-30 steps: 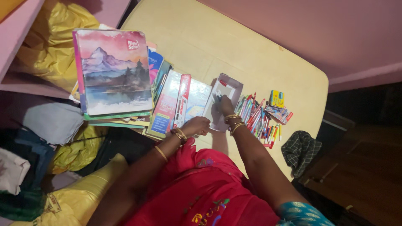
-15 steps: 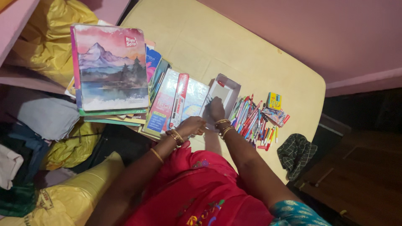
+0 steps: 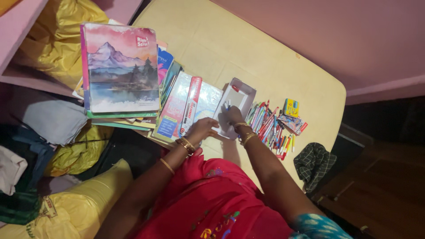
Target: The person stacks books and notebooks on a table, unpacks stationery boxes, and sorts pens, pencils, and crayons by hand.
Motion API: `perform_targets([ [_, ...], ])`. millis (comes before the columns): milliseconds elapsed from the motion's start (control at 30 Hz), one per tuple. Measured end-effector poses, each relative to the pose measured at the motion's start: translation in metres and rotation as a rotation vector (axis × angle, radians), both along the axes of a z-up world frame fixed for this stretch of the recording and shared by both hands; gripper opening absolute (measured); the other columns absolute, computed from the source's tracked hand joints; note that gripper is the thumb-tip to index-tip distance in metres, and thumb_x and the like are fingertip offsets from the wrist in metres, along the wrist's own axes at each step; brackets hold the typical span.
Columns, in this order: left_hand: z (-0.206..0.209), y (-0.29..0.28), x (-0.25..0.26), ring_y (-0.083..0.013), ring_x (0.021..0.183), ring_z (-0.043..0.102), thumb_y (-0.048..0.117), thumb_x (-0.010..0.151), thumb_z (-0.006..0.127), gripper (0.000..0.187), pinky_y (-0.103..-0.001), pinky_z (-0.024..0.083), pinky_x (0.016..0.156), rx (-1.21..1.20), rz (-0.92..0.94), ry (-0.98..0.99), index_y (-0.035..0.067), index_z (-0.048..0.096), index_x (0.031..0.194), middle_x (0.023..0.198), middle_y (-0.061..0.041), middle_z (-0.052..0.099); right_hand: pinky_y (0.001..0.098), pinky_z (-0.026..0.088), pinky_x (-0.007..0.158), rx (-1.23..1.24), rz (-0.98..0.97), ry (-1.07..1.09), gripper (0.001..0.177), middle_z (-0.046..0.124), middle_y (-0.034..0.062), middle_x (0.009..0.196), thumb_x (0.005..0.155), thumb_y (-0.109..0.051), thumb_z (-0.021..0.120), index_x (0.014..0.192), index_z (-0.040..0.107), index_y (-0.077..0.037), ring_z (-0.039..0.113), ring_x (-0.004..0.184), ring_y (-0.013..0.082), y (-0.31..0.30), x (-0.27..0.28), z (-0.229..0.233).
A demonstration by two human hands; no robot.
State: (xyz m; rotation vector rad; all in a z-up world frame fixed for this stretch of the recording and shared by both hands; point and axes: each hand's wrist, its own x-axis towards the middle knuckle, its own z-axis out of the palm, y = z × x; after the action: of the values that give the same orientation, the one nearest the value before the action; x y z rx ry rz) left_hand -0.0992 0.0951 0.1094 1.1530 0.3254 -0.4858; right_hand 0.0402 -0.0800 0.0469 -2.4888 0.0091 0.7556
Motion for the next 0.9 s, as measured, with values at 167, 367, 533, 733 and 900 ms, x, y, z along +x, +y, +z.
perform_targets([
  [167,0.031,-0.018,0.023,-0.0091,0.102,0.066,0.035,0.100,0.061,0.051,-0.028,0.062,0.076,0.038,0.248,-0.029,0.015,0.043,0.144,0.126,0.000,0.060,0.0343,0.048,0.045,0.597,-0.225,0.219,0.035,0.067,0.0132,0.079,0.088,-0.030,0.068,0.101,0.062,0.002,0.063,0.058,0.0199,0.000,-0.027,0.076],
  [367,0.071,-0.023,0.041,-0.0197,0.076,0.063,0.040,0.105,0.059,0.044,-0.033,0.053,0.058,-0.416,0.284,0.113,0.014,0.054,0.141,0.106,-0.009,0.064,0.0361,0.056,0.061,0.324,0.203,-0.087,0.045,0.071,0.0206,0.078,0.095,-0.035,0.068,0.104,0.057,0.008,0.069,0.064,0.0208,0.015,-0.049,0.173],
  [533,0.060,-0.019,0.044,-0.0300,0.089,0.071,0.031,0.104,0.056,0.034,-0.044,0.062,0.075,-0.644,0.317,0.205,0.005,0.059,0.127,0.107,-0.016,0.069,0.0338,0.059,0.064,0.354,0.105,-0.026,0.037,0.075,0.0139,0.082,0.096,-0.032,0.061,0.106,0.070,0.003,0.072,0.067,0.0174,0.005,-0.026,0.197],
  [733,0.059,-0.005,0.046,-0.0402,0.103,0.072,0.031,0.105,0.051,0.042,-0.051,0.063,0.092,-0.864,0.270,0.249,-0.008,0.055,0.119,0.108,-0.026,0.069,0.0281,0.056,0.057,0.555,0.039,0.266,0.029,0.074,0.0129,0.087,0.096,-0.023,0.063,0.102,0.077,0.002,0.068,0.066,0.0151,-0.005,0.010,0.215],
  [900,0.051,0.007,0.049,-0.0376,0.097,0.070,0.029,0.108,0.053,0.037,-0.057,0.062,0.088,-0.843,0.359,0.268,-0.004,0.055,0.123,0.108,-0.023,0.068,0.0256,0.055,0.051,0.573,0.231,0.599,0.028,0.079,0.0013,0.090,0.093,-0.026,0.057,0.105,0.075,-0.008,0.070,0.061,0.0124,0.011,0.019,0.259],
])
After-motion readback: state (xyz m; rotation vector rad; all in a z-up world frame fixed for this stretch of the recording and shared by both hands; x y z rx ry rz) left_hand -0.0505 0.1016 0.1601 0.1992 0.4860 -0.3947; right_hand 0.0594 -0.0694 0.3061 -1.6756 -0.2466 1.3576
